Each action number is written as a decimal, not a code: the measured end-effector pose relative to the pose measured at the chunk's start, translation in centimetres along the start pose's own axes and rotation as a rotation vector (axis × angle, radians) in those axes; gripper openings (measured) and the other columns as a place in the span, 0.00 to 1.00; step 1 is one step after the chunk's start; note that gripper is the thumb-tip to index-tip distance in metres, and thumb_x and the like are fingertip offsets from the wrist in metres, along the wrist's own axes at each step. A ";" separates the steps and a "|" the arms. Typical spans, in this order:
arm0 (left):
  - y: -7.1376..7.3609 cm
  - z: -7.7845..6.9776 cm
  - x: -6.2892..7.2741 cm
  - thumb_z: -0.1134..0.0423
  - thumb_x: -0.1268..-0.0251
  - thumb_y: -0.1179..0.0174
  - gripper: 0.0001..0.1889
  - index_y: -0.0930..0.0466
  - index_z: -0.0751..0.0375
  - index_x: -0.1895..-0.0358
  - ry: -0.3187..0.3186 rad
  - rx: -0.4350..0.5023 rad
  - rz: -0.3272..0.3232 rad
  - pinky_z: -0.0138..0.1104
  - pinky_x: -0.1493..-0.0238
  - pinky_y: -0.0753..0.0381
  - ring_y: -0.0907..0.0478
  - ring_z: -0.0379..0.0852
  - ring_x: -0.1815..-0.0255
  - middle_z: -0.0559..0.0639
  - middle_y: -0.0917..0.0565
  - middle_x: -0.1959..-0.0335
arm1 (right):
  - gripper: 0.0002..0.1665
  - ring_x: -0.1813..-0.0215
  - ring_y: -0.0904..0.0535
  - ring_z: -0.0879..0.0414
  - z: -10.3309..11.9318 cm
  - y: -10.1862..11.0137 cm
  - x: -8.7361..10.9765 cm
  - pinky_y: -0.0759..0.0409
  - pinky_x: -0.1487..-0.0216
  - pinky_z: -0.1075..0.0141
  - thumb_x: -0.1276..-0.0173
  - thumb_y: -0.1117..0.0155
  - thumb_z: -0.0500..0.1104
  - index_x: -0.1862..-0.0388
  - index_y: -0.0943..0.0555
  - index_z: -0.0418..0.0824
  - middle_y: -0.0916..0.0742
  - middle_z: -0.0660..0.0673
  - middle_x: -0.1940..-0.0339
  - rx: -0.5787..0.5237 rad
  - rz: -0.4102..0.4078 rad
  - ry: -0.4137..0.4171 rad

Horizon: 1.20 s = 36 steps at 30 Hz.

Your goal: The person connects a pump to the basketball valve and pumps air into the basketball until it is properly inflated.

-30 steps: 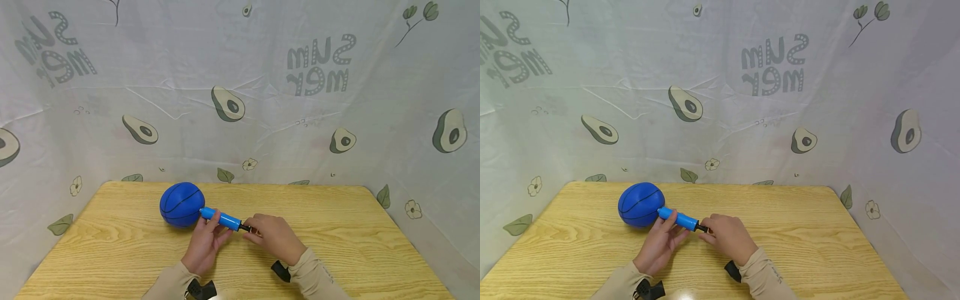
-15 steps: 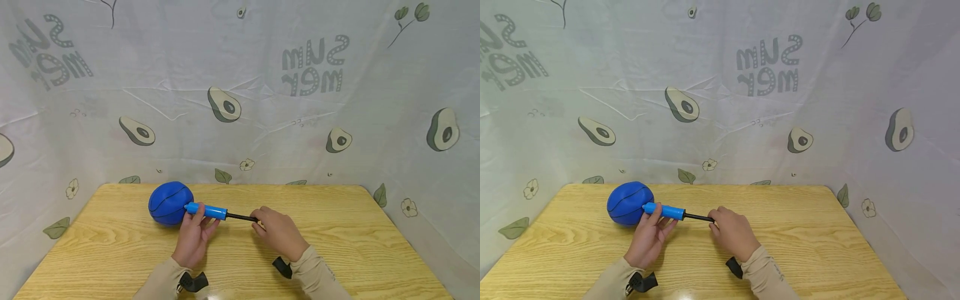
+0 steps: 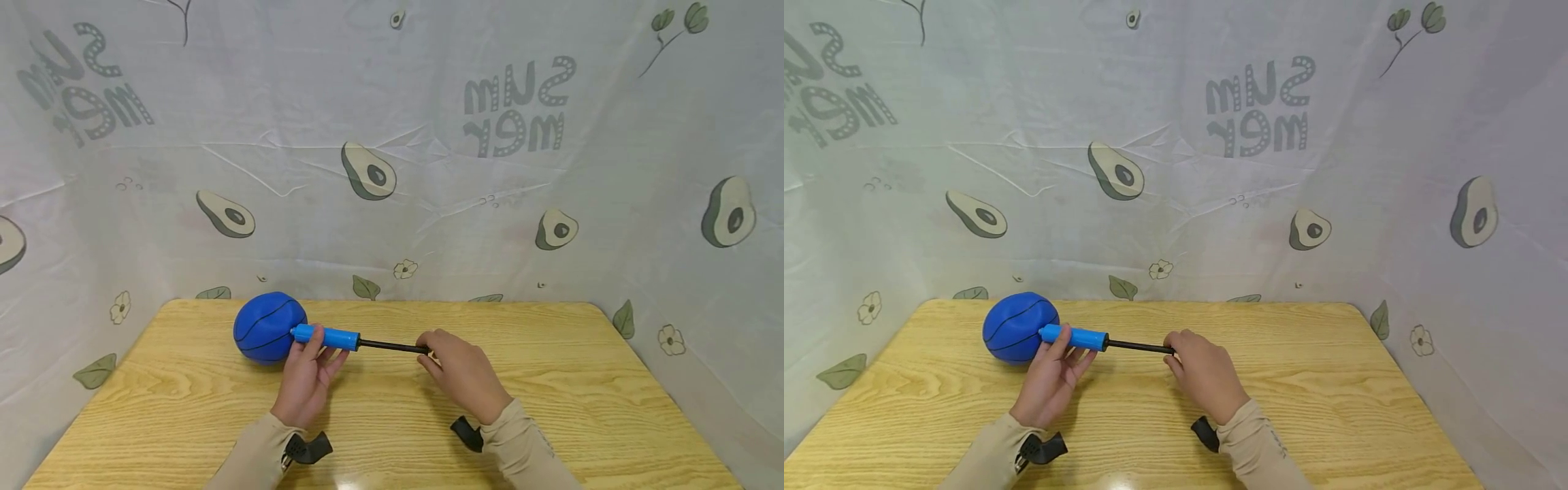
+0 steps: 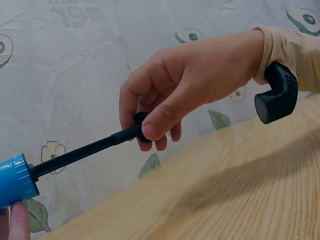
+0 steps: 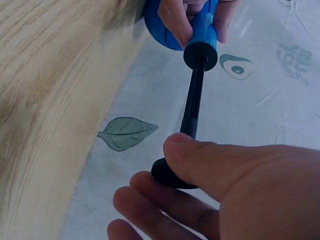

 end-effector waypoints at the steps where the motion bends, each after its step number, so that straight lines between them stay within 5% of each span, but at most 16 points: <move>1: 0.0 0.0 0.0 0.51 0.14 0.56 0.17 0.45 0.54 0.35 0.002 0.002 -0.002 0.43 0.32 0.21 0.22 0.43 0.41 0.49 0.33 0.47 | 0.10 0.66 0.18 0.61 0.0 0.0 0.0 0.21 0.71 0.70 0.30 0.27 0.46 0.52 0.16 0.47 0.14 0.53 0.64 0.004 -0.001 0.012; 16: -1.6 2.8 1.6 0.53 0.16 0.50 0.20 0.43 0.57 0.34 0.094 -0.024 -0.040 0.39 0.40 0.16 0.22 0.42 0.48 0.52 0.29 0.46 | 0.12 0.71 0.24 0.64 1.9 -1.4 0.2 0.23 0.73 0.71 0.34 0.23 0.50 0.56 0.14 0.48 0.17 0.53 0.68 0.007 0.067 0.181; 22: -2.8 3.3 2.7 0.51 0.17 0.49 0.24 0.45 0.60 0.31 0.121 -0.058 0.003 0.40 0.37 0.18 0.22 0.42 0.44 0.53 0.32 0.40 | 0.13 0.72 0.29 0.66 2.4 -1.6 0.2 0.25 0.73 0.73 0.35 0.23 0.50 0.55 0.13 0.47 0.17 0.52 0.68 -0.025 0.050 0.207; 28: -3.0 3.5 3.0 0.50 0.17 0.49 0.28 0.48 0.61 0.29 0.126 -0.079 0.027 0.39 0.36 0.18 0.22 0.41 0.42 0.53 0.32 0.39 | 0.13 0.73 0.29 0.67 2.7 -1.7 0.2 0.27 0.74 0.75 0.34 0.23 0.50 0.55 0.13 0.47 0.18 0.52 0.69 -0.050 0.058 0.215; 36: -2.8 3.0 2.4 0.51 0.16 0.50 0.24 0.46 0.59 0.31 0.136 -0.019 0.073 0.40 0.37 0.18 0.23 0.43 0.43 0.52 0.31 0.44 | 0.12 0.66 0.17 0.61 2.0 -1.4 0.0 0.18 0.69 0.70 0.35 0.22 0.49 0.56 0.13 0.47 0.14 0.53 0.66 -0.073 0.025 0.154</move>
Point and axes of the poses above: each hand's wrist, its own x-axis away from the middle knuckle, its own y-axis out of the back of the hand, z = x × y, the point moved 5 cm from there along -x, towards the middle knuckle
